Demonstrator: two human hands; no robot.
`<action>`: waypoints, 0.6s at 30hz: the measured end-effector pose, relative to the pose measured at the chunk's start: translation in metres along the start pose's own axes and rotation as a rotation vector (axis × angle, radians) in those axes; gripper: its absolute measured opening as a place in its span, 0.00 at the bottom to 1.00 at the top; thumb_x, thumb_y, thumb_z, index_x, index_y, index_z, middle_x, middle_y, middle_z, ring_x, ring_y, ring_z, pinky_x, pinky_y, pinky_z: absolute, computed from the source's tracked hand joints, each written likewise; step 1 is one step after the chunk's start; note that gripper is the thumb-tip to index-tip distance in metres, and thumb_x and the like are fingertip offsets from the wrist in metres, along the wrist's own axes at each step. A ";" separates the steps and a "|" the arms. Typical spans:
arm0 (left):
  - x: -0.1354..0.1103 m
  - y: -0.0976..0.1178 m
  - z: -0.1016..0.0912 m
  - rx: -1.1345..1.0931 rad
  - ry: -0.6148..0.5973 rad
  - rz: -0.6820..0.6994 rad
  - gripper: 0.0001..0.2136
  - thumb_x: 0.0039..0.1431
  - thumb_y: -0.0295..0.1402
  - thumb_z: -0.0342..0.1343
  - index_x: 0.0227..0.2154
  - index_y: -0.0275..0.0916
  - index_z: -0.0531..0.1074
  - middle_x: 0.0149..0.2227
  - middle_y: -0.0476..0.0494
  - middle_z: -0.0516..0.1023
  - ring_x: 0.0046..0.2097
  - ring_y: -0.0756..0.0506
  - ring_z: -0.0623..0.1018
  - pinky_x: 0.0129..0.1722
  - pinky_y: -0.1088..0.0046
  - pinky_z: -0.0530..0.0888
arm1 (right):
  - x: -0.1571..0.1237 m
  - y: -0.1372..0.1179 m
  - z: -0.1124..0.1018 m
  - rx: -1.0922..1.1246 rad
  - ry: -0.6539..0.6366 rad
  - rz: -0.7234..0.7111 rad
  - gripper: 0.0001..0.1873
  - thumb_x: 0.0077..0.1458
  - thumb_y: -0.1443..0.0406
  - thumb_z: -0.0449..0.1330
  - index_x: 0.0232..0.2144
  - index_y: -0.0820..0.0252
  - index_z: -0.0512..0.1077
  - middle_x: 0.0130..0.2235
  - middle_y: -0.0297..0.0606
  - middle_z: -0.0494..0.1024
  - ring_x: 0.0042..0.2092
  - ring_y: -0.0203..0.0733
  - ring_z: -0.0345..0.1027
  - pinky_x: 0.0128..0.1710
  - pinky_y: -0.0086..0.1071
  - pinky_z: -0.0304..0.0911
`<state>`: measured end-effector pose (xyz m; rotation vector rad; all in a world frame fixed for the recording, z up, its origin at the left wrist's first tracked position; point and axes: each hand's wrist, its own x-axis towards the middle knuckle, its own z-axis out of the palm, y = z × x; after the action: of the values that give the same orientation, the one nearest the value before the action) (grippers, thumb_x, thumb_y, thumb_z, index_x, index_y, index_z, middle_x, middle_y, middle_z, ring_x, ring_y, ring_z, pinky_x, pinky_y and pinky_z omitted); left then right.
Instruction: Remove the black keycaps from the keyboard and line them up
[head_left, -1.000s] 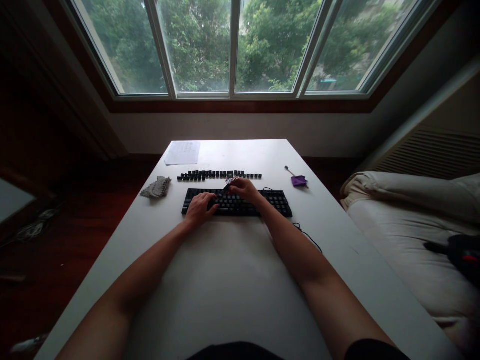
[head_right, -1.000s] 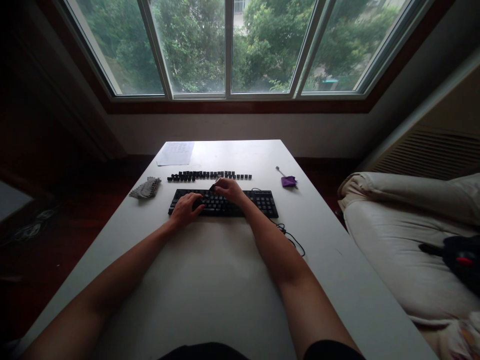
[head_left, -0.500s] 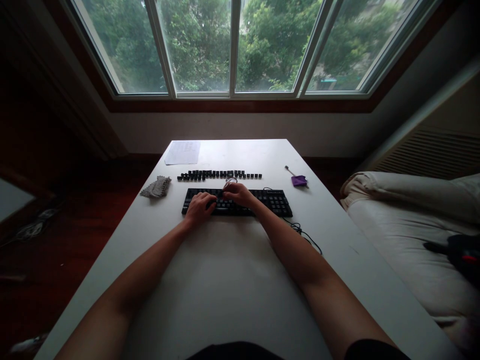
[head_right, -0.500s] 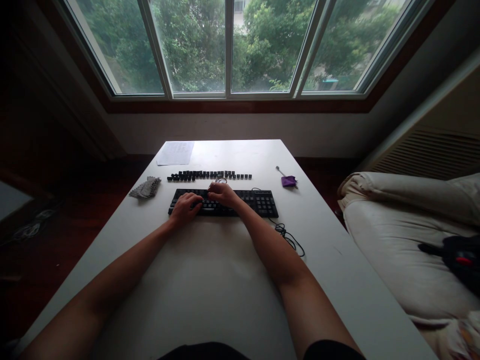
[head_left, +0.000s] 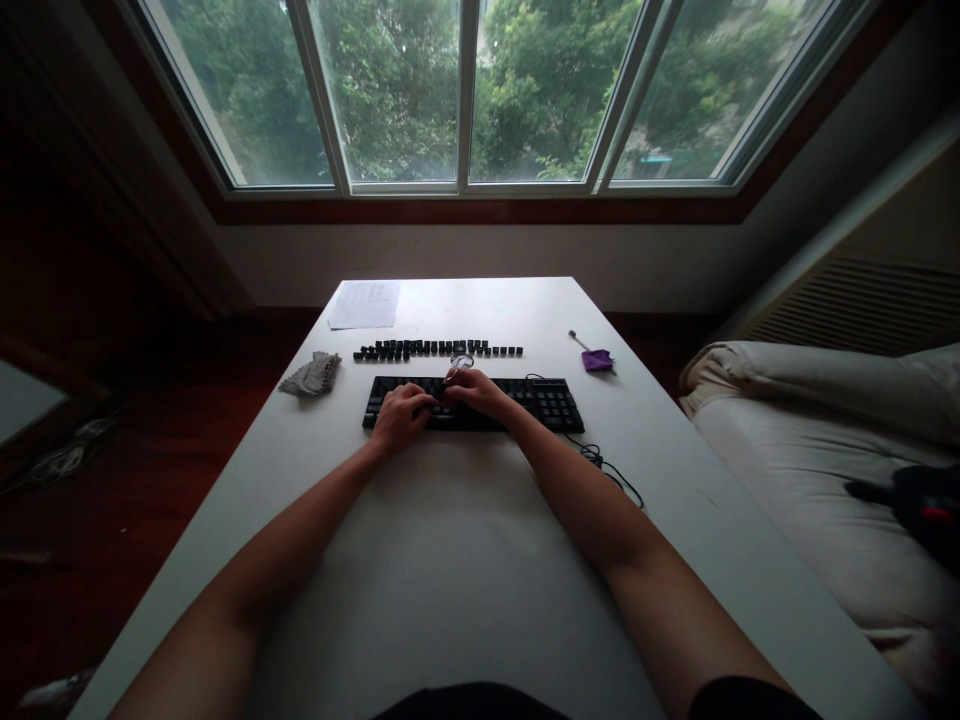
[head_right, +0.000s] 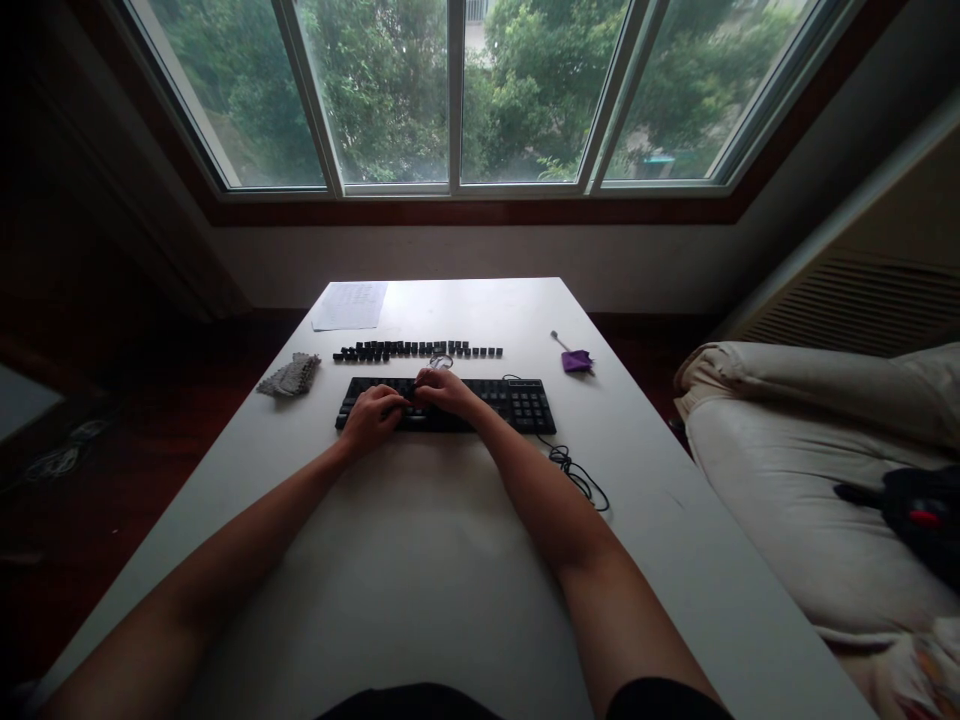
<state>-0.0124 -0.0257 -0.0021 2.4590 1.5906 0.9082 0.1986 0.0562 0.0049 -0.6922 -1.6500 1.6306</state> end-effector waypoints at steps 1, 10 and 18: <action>0.000 0.001 0.000 0.000 0.000 0.003 0.10 0.64 0.33 0.54 0.43 0.46 0.80 0.46 0.43 0.77 0.49 0.40 0.74 0.51 0.56 0.70 | 0.001 0.002 -0.002 0.007 0.000 0.004 0.18 0.45 0.58 0.70 0.34 0.58 0.69 0.26 0.33 0.80 0.28 0.44 0.78 0.31 0.36 0.75; 0.001 -0.004 -0.011 0.037 -0.097 0.167 0.13 0.67 0.41 0.53 0.48 0.45 0.78 0.47 0.41 0.76 0.48 0.40 0.73 0.52 0.57 0.70 | 0.005 0.012 -0.013 -0.019 0.018 0.015 0.14 0.47 0.59 0.67 0.34 0.58 0.68 0.26 0.34 0.80 0.28 0.44 0.78 0.31 0.36 0.74; 0.001 -0.022 -0.017 0.076 -0.091 0.171 0.11 0.65 0.38 0.56 0.48 0.46 0.78 0.45 0.42 0.76 0.47 0.40 0.73 0.51 0.57 0.71 | 0.006 0.015 -0.019 -0.071 0.060 0.004 0.12 0.48 0.61 0.65 0.34 0.58 0.68 0.25 0.32 0.79 0.27 0.42 0.77 0.31 0.35 0.73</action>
<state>-0.0390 -0.0193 0.0040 2.6800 1.4298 0.7560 0.2081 0.0732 -0.0104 -0.7732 -1.6708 1.5451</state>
